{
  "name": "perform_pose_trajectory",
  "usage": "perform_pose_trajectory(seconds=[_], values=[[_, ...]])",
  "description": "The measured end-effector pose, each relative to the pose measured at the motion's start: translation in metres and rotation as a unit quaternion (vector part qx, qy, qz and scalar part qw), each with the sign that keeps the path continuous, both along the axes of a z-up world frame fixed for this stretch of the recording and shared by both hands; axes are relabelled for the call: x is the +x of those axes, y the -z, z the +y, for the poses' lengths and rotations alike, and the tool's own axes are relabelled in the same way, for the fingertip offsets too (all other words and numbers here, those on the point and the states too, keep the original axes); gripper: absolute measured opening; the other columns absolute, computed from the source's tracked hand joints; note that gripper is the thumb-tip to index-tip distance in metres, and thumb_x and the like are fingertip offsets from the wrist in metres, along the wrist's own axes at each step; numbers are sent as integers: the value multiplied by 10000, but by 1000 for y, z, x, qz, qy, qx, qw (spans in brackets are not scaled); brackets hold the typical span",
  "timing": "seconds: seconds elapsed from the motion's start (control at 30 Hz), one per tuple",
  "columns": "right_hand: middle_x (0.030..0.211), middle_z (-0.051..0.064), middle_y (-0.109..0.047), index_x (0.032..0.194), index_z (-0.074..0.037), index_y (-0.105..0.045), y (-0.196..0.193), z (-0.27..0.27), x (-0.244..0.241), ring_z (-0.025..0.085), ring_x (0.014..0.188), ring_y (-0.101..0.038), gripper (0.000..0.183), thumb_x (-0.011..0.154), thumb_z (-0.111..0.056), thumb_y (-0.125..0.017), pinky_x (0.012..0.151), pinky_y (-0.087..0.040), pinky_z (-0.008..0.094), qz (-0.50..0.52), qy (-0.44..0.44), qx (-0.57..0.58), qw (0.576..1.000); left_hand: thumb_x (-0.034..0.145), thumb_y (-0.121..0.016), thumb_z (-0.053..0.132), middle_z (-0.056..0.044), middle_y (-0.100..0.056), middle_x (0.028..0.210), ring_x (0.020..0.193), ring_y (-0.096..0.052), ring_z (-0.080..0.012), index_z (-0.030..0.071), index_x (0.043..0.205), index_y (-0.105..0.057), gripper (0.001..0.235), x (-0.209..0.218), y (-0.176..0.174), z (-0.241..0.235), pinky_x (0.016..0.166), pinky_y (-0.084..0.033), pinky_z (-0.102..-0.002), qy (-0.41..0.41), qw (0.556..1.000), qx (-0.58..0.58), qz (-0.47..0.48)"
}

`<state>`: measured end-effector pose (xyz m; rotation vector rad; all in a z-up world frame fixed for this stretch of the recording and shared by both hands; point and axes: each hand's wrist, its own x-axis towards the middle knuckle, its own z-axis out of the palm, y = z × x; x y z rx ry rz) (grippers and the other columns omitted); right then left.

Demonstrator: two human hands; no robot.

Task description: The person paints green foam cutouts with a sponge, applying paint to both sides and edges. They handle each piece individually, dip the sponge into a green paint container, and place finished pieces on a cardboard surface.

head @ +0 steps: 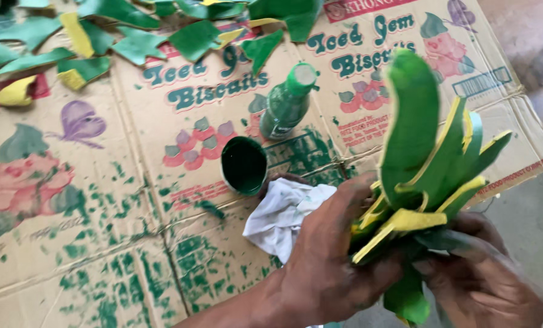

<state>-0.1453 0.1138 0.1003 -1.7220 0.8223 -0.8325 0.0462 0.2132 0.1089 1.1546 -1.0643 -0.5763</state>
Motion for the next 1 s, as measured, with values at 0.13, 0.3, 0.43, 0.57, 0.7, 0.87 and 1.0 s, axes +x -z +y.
perform_pose_trajectory(seconds=[0.13,0.3,0.43,0.57,0.7,0.87,1.0], values=[[1328,113,-596,1165,-11,-686,-4,45,41,238,1298,-615,379,799,41,-772,1096,-523,390,-11,-37,-101,994,979,-756,13,-130,-699,1270,1144,-751,-213,28,1472,-433,590,12,-11,57,976,-605,-294,-47,999,10,-5],[1433,187,-489,1230,-7,-616,-22,109,103,314,1388,-533,468,780,64,-724,1158,-433,435,-40,-209,-98,972,886,-747,-33,-150,-675,1176,1069,-714,-220,2,1350,-507,524,36,-22,138,912,-596,-328,-186,978,91,10],[1507,178,-502,1304,-24,-589,-16,145,159,320,1433,-501,551,783,36,-754,1149,-424,425,11,-350,-113,930,810,-721,-31,-120,-715,1153,1037,-713,-177,-4,1341,-500,576,71,-16,199,867,-597,-310,-285,939,175,79],[1563,163,-492,1323,-48,-601,1,186,213,297,1467,-524,491,852,6,-725,1174,-493,413,19,-446,26,895,804,-729,-19,-112,-724,1133,1005,-722,-162,5,1358,-477,609,97,-3,251,862,-602,-305,-375,901,205,78],[1576,170,-474,1355,-52,-587,0,224,247,311,1470,-518,490,892,-16,-743,1175,-500,417,-8,-499,47,865,802,-752,16,-109,-717,1126,988,-734,-170,11,1370,-448,644,115,-6,295,838,-616,-309,-440,864,236,65],[1622,176,-454,1414,-80,-546,11,261,280,355,1529,-478,543,915,-106,-758,1252,-429,448,-23,-538,-36,842,753,-827,71,-206,-624,1282,1154,-666,-311,23,1451,-383,829,139,-7,341,965,-540,-413,-497,792,352,-45],[1641,212,-394,1507,-91,-492,46,295,313,422,1518,-314,611,962,-214,-740,1238,-256,504,112,-501,-175,840,673,-943,199,-312,-371,1469,1345,-435,-488,-36,1514,-223,1131,165,18,343,1094,-349,-553,-551,669,450,-213]])
